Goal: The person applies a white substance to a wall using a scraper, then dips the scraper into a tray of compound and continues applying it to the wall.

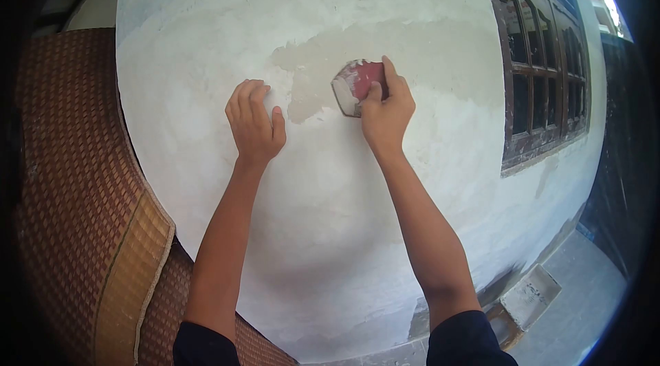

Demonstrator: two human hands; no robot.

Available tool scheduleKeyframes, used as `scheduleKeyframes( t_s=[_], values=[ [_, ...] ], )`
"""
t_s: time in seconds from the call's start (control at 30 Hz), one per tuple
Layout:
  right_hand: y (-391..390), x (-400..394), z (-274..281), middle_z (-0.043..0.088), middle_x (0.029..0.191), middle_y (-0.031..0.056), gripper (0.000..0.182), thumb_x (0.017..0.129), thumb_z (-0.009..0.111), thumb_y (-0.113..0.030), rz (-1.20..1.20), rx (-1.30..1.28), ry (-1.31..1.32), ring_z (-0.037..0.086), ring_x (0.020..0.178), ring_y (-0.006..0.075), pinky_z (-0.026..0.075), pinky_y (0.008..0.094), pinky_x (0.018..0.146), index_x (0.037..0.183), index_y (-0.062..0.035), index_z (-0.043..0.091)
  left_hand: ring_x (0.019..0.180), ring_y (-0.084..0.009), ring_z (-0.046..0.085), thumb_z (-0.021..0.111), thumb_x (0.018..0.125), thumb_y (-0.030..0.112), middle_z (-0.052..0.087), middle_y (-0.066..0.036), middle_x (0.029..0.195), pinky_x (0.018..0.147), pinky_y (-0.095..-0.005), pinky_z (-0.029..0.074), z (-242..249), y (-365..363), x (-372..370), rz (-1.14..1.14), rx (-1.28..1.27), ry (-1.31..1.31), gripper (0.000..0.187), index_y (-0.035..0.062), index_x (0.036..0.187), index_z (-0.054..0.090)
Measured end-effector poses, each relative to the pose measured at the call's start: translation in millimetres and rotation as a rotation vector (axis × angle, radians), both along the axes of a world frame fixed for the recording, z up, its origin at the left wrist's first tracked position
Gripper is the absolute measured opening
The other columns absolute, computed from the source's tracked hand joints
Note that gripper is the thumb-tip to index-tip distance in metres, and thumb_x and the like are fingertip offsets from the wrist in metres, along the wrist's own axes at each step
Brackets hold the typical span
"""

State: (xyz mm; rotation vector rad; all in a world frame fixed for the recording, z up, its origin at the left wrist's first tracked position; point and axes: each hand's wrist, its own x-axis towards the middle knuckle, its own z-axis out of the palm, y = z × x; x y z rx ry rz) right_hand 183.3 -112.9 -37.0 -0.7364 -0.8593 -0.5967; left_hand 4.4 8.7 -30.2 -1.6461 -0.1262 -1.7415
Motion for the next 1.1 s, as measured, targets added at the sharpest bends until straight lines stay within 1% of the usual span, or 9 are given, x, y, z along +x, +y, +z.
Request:
scheduleKeyframes(
  t_s=[0.13,0.27,0.33,0.43,0.7,0.77,0.9,0.97,1.1],
  values=[
    [-26.3,-8.2,-33.5,0.06,0.086,0.0127,0.044,0.083,0.056,0.006,-0.104,-0.163,-0.13,0.058,0.074,0.0215,0.047,0.03,0.071,0.127,-0.0002,0.058,0.12,-0.037,0.046,0.051,0.087,0.019,0.053,-0.017,0.121,0.099,-0.0482,0.031,-31.5,-11.2,9.2,-0.095,-0.006,0.039,0.037,0.0002,0.119,0.05],
    [-39.2,-5.3,-82.2,0.062,0.089,0.0125,0.037,0.086,0.055,0.004,-0.086,-0.229,-0.05,0.061,0.078,0.0194,0.049,0.0303,0.074,0.123,0.0016,0.059,0.117,-0.0369,0.046,0.05,0.09,0.023,0.054,-0.017,0.118,0.098,-0.0485,0.031,-95.0,-40.2,37.7,-0.26,-0.102,0.076,0.036,-0.0007,0.117,0.05],
    [-46.3,4.4,-107.6,0.064,0.095,0.0119,0.029,0.089,0.055,0.002,0.152,-0.258,0.206,0.063,0.084,0.0167,0.05,0.0301,0.078,0.118,0.0031,0.058,0.114,-0.0362,0.046,0.05,0.091,0.024,0.053,-0.017,0.116,0.098,-0.0485,0.032,-129.6,-53.7,57.5,-0.39,-0.207,0.108,0.036,-0.0013,0.116,0.049],
    [-70.7,19.4,-135.8,0.064,0.099,0.0118,0.023,0.091,0.053,0.001,0.235,-0.285,0.336,0.063,0.088,0.0153,0.051,0.0294,0.08,0.114,0.004,0.056,0.111,-0.0355,0.046,0.05,0.091,0.023,0.052,-0.017,0.116,0.098,-0.0484,0.032,-174.9,-78.9,89.0,-0.508,-0.319,0.145,0.035,-0.001,0.116,0.048],
    [-137.6,85.3,-193.9,0.064,0.1,0.0116,0.019,0.092,0.051,0.003,0.205,-0.357,0.517,0.062,0.088,0.0148,0.051,0.0287,0.08,0.111,0.0041,0.054,0.106,-0.035,0.047,0.052,0.089,0.019,0.051,-0.018,0.116,0.093,-0.0474,0.035,-236.9,-138.2,161.7,-0.693,-0.493,0.277,0.036,-0.001,0.118,0.046],
    [-158.3,107.8,-206.9,0.063,0.101,0.0115,0.019,0.092,0.051,0.003,0.193,-0.369,0.558,0.062,0.089,0.0146,0.051,0.0287,0.08,0.111,0.004,0.054,0.102,-0.0351,0.053,0.056,0.083,0.013,0.055,-0.018,0.112,0.088,-0.0458,0.039,-251.9,-153.1,186.9,-0.745,-0.55,0.295,0.039,-0.0007,0.118,0.047],
    [-205.0,149.7,-243.2,0.063,0.104,0.0119,0.02,0.092,0.052,0.002,0.209,-0.355,0.632,0.061,0.092,0.015,0.05,0.0286,0.082,0.112,0.0042,0.053,0.095,-0.0334,0.055,0.054,0.087,0.011,0.056,-0.017,0.105,0.086,-0.0444,0.041,-288.7,-189.4,237.2,-0.835,-0.671,0.384,0.035,-0.0019,0.119,0.046],
    [-232.4,169.9,-264.0,0.063,0.105,0.012,0.021,0.092,0.053,0.002,0.193,-0.375,0.68,0.061,0.094,0.0152,0.05,0.0286,0.083,0.112,0.0042,0.053,0.085,-0.0296,0.058,0.054,0.087,0.008,0.06,-0.013,0.092,0.081,-0.0416,0.045,-308.8,-211.6,259.2,-0.918,-0.798,0.436,0.034,-0.002,0.118,0.046],
    [-300.2,211.1,-309.1,0.064,0.102,0.0108,0.022,0.09,0.052,0.002,0.118,-0.386,0.831,0.063,0.091,0.0159,0.051,0.0293,0.082,0.113,0.0034,0.054,0.079,-0.0271,0.06,0.054,0.088,0.008,0.061,-0.01,0.083,0.077,-0.04,0.047,-350.6,-267.4,304.8,-0.987,-0.989,0.575,0.033,-0.0017,0.119,0.046]
  ],
)
